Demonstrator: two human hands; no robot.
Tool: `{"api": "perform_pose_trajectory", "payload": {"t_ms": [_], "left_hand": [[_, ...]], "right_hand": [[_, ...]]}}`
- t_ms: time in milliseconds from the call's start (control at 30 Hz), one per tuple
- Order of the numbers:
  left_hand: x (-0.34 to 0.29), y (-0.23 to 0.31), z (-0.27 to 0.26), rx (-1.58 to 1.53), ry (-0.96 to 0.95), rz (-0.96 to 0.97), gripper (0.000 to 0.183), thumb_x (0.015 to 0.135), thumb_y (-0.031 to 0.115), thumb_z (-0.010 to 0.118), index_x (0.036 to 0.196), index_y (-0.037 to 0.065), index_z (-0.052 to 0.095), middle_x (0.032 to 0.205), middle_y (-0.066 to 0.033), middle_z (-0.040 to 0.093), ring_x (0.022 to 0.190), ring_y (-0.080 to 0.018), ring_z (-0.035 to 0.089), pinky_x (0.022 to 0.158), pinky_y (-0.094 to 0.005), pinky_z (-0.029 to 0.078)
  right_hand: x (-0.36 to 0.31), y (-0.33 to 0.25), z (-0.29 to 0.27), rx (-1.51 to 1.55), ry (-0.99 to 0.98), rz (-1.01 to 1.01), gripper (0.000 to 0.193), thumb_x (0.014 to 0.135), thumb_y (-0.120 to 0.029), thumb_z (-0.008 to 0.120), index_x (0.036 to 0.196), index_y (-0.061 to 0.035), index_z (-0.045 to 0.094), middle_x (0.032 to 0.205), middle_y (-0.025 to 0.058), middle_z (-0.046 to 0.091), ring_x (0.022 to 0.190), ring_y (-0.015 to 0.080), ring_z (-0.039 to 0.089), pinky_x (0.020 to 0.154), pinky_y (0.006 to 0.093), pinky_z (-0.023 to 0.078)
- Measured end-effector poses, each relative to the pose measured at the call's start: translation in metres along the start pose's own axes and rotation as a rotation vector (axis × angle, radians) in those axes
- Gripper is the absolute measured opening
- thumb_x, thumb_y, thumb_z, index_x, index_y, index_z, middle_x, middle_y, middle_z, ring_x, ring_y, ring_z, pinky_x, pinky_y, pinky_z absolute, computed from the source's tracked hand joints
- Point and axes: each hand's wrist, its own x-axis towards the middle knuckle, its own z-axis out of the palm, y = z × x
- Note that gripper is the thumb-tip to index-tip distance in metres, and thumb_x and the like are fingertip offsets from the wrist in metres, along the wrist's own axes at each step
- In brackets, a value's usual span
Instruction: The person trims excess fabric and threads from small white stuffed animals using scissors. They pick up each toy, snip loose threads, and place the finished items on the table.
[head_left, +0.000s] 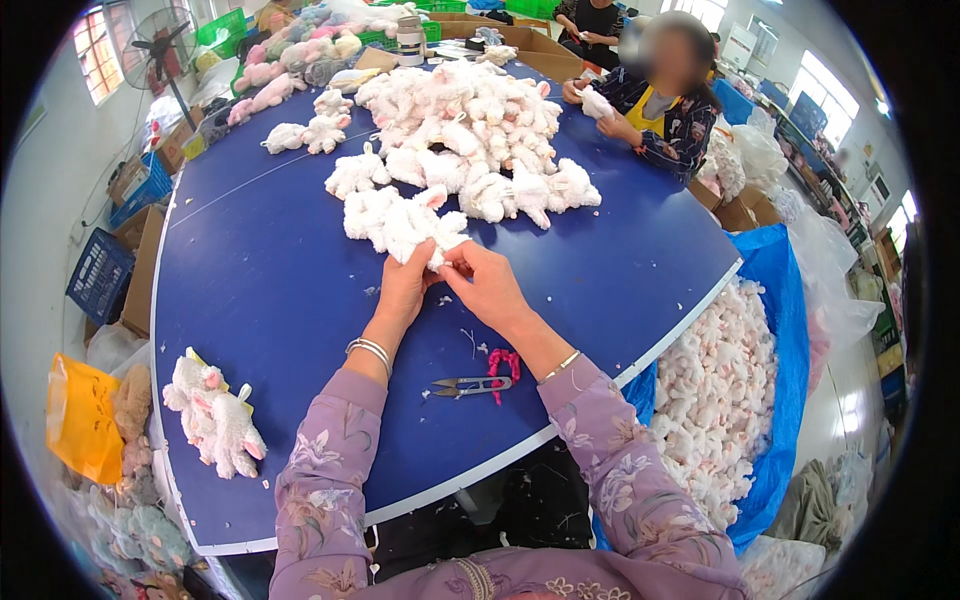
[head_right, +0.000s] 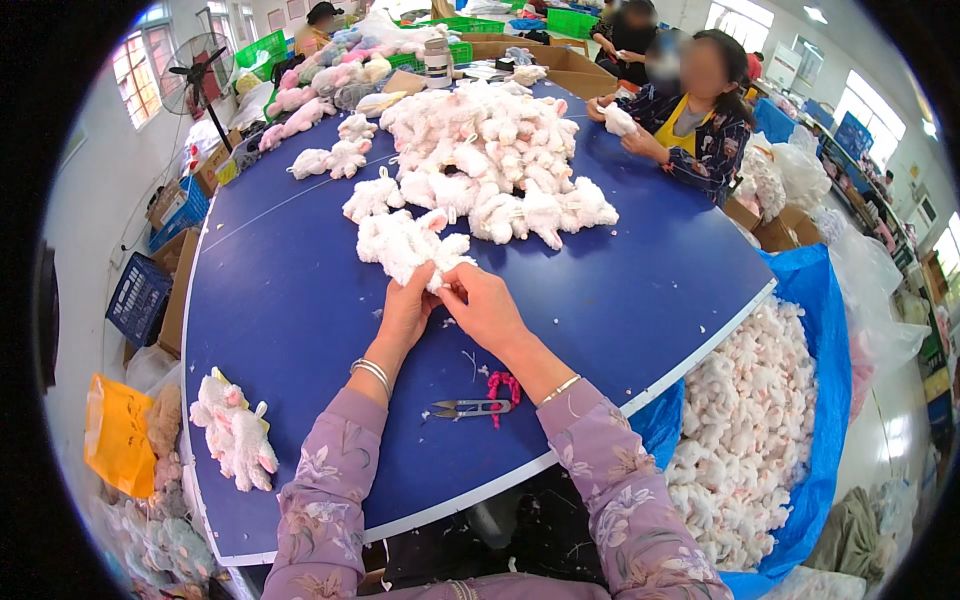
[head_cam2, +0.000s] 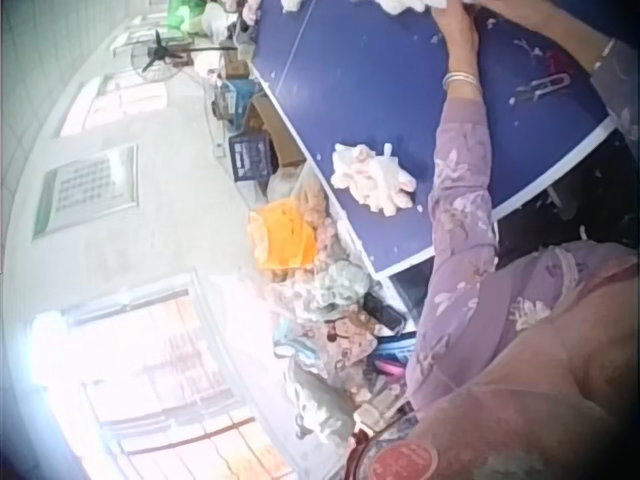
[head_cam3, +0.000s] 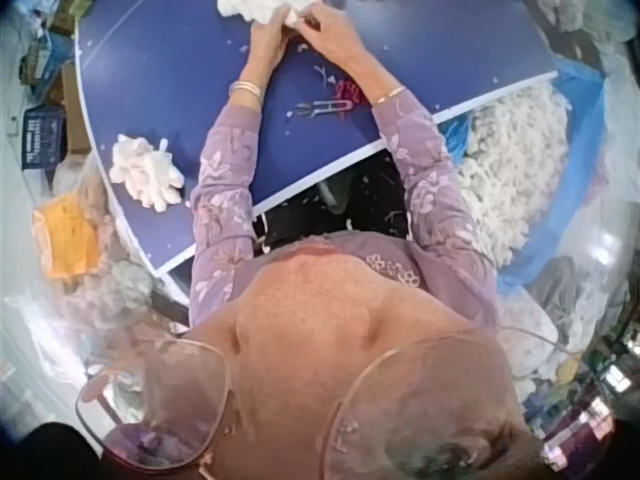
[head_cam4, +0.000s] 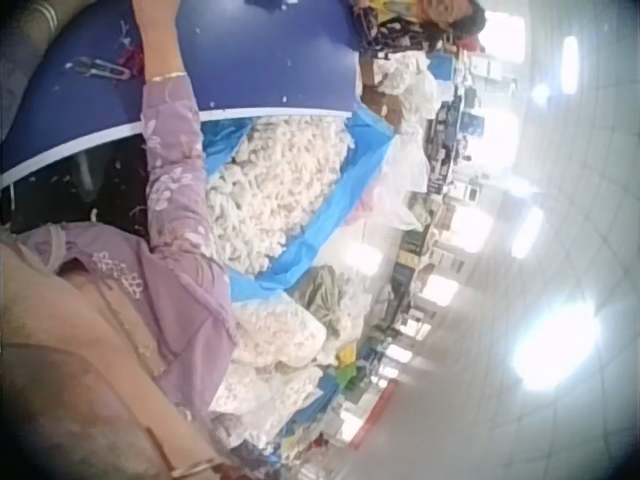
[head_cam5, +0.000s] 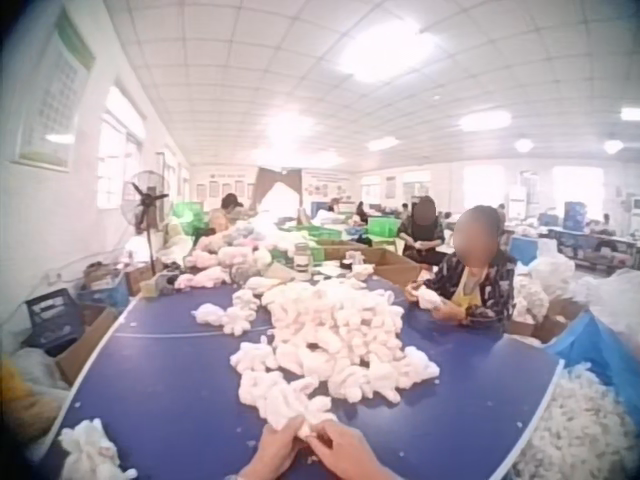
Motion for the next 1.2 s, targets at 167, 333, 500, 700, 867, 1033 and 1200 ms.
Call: {"api": "perform_pose_trajectory", "payload": {"t_ms": [167,333,500,700,867,1033,1200], "left_hand": [[0.000,0.001,0.002,-0.016,0.042,0.050,0.036,0.093,0.021,0.059,0.123,0.002,0.052,0.109,-0.0074,0.064,0.090,-0.0158,0.065,0.068,-0.0285,0.057],[0.003,0.006,-0.005,-0.102,0.053,0.005,0.039,0.093,0.023,0.057,0.123,0.001,0.051,0.109,-0.0095,0.064,0.089,-0.0185,0.066,0.066,-0.0292,0.058],[0.002,0.009,-0.003,-0.070,-0.060,-0.042,0.044,0.097,0.025,0.045,0.129,-0.004,0.042,0.118,-0.0163,0.060,0.102,-0.0251,0.064,0.079,-0.0399,0.060],[0.004,0.009,-0.006,-0.127,-0.055,-0.054,0.043,0.098,0.029,0.043,0.126,-0.003,0.047,0.111,-0.0148,0.063,0.092,-0.0244,0.067,0.068,-0.0322,0.060],[0.004,0.011,-0.010,-0.173,-0.070,-0.068,0.042,0.097,0.030,0.043,0.124,-0.002,0.048,0.104,-0.0141,0.065,0.085,-0.0236,0.069,0.062,-0.0295,0.060],[0.006,0.006,-0.009,-0.210,-0.040,-0.061,0.042,0.097,0.033,0.044,0.121,-0.001,0.049,0.099,-0.0119,0.066,0.077,-0.0211,0.068,0.057,-0.0281,0.058],[0.002,0.009,-0.006,-0.099,-0.107,-0.083,0.036,0.095,0.031,0.053,0.122,0.008,0.047,0.098,-0.0072,0.064,0.071,-0.0156,0.062,0.052,-0.0253,0.050]], "right_hand": [[0.000,-0.001,0.001,-0.103,-0.009,-0.103,0.012,0.084,-0.010,0.064,0.085,0.0004,0.058,0.076,0.0135,0.064,0.067,0.0230,0.063,0.062,0.0335,0.049],[0.003,0.007,-0.005,0.098,0.021,-0.080,0.009,0.085,-0.007,0.064,0.083,-0.0003,0.060,0.070,0.0028,0.063,0.063,0.0081,0.057,0.059,0.0241,0.046],[0.008,0.026,-0.014,0.281,0.162,0.151,0.016,0.093,-0.014,0.056,0.085,-0.0001,0.058,0.072,0.0003,0.059,0.061,0.0058,0.050,0.055,0.0224,0.041],[0.009,0.028,-0.015,0.358,0.156,0.218,0.017,0.096,-0.017,0.051,0.088,-0.0019,0.056,0.074,0.0023,0.059,0.060,0.0073,0.051,0.055,0.0220,0.042],[0.011,0.028,-0.017,0.543,0.125,0.291,0.016,0.095,-0.017,0.053,0.094,-0.0009,0.054,0.078,0.0046,0.061,0.061,0.0077,0.052,0.056,0.0219,0.042],[0.004,0.023,-0.001,0.292,0.053,0.085,0.024,0.085,-0.009,0.067,0.101,0.0023,0.053,0.081,0.0061,0.064,0.070,0.0083,0.058,0.061,0.0246,0.047],[0.005,0.019,-0.005,0.157,0.078,0.086,0.023,0.083,-0.011,0.069,0.097,0.0008,0.056,0.076,0.0044,0.063,0.066,0.0071,0.057,0.059,0.0249,0.047]]}}
